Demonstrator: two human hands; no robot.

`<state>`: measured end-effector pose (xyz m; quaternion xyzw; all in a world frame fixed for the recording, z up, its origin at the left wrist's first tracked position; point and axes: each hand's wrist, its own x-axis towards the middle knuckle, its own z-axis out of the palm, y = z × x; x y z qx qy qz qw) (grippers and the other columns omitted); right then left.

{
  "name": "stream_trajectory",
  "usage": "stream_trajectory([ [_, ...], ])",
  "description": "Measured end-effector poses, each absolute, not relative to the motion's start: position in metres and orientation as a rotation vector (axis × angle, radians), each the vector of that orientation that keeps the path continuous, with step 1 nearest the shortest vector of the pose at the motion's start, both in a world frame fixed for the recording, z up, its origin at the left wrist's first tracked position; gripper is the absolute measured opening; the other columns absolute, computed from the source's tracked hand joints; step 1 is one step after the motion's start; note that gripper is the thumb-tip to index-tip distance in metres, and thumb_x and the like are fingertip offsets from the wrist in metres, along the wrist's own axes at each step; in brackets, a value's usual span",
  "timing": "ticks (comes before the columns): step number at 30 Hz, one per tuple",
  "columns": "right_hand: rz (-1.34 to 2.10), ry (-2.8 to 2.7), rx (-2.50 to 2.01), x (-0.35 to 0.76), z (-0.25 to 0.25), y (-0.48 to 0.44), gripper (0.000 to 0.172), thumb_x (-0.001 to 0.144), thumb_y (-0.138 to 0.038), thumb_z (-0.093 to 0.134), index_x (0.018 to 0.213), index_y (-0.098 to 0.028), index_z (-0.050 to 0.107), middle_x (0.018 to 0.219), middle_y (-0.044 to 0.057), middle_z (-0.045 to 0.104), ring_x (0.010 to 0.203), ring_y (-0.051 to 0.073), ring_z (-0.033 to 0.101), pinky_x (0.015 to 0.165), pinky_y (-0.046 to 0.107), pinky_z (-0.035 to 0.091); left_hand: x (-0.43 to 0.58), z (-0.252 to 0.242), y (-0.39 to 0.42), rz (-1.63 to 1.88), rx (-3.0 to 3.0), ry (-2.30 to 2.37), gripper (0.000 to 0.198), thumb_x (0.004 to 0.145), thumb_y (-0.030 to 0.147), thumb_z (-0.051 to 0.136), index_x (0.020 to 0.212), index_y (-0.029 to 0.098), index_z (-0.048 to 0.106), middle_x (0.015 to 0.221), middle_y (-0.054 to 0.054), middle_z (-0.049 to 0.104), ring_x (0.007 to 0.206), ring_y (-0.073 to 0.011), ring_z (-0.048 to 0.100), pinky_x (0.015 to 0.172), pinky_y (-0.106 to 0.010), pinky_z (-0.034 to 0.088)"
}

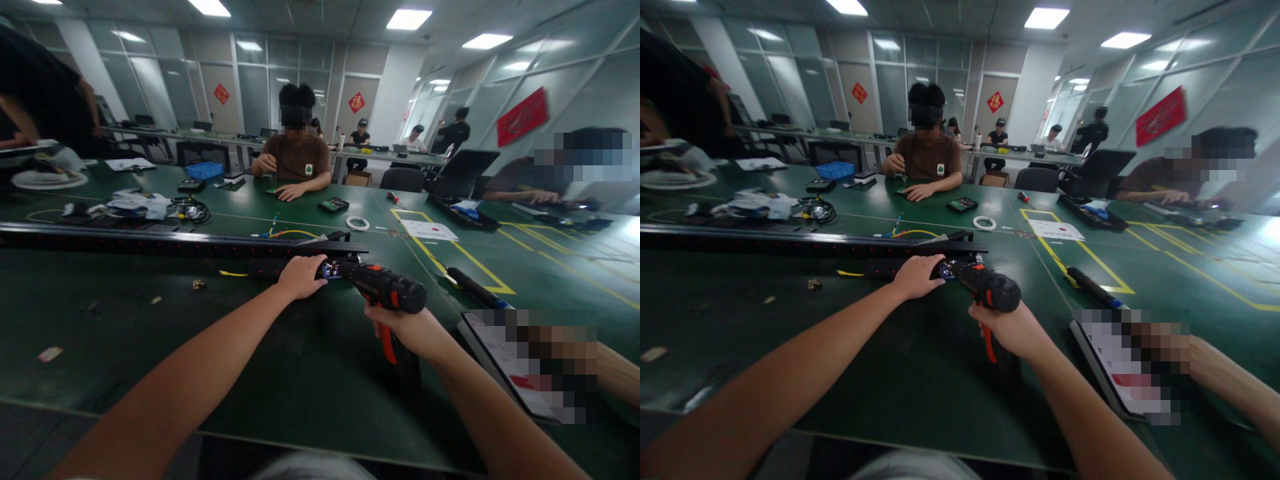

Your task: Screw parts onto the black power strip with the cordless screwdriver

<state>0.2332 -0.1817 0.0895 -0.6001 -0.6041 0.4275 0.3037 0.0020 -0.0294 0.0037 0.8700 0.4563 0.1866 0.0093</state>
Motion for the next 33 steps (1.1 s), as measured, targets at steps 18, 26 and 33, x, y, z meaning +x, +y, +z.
stream_trajectory([
  [18,1.143,-1.569,-1.56,0.2381,0.0809,-0.1828,0.026,0.076,-0.039,0.076,0.096,-0.023,0.071,0.066,-0.002,0.067,0.065,0.023,0.068,0.068,0.037,0.055,0.0022,0.0056,-0.0298,0.593,2.71,1.419,0.063,0.098,0.043,0.075,0.153,0.019,0.055,0.146,-0.014,0.071,0.133,-0.0341,0.069,0.115,-0.048,0.049],
  [26,1.167,-1.546,-1.544,0.2357,0.0831,-0.1821,0.025,0.074,-0.039,0.076,0.093,-0.024,0.071,0.063,-0.003,0.065,0.061,0.022,0.066,0.065,0.037,0.055,0.0026,0.0059,-0.0309,0.569,2.712,1.431,0.063,0.099,0.044,0.075,0.154,0.022,0.054,0.146,-0.013,0.071,0.133,-0.0339,0.069,0.115,-0.049,0.049],
  [33,1.131,-1.595,-1.544,0.2355,0.0834,-0.1815,0.024,0.075,-0.04,0.075,0.092,-0.023,0.07,0.064,-0.002,0.066,0.063,0.023,0.067,0.066,0.036,0.055,0.0029,0.0064,-0.0317,0.59,2.702,1.423,0.062,0.098,0.043,0.075,0.153,0.023,0.055,0.146,-0.012,0.071,0.134,-0.0333,0.068,0.116,-0.047,0.048],
])
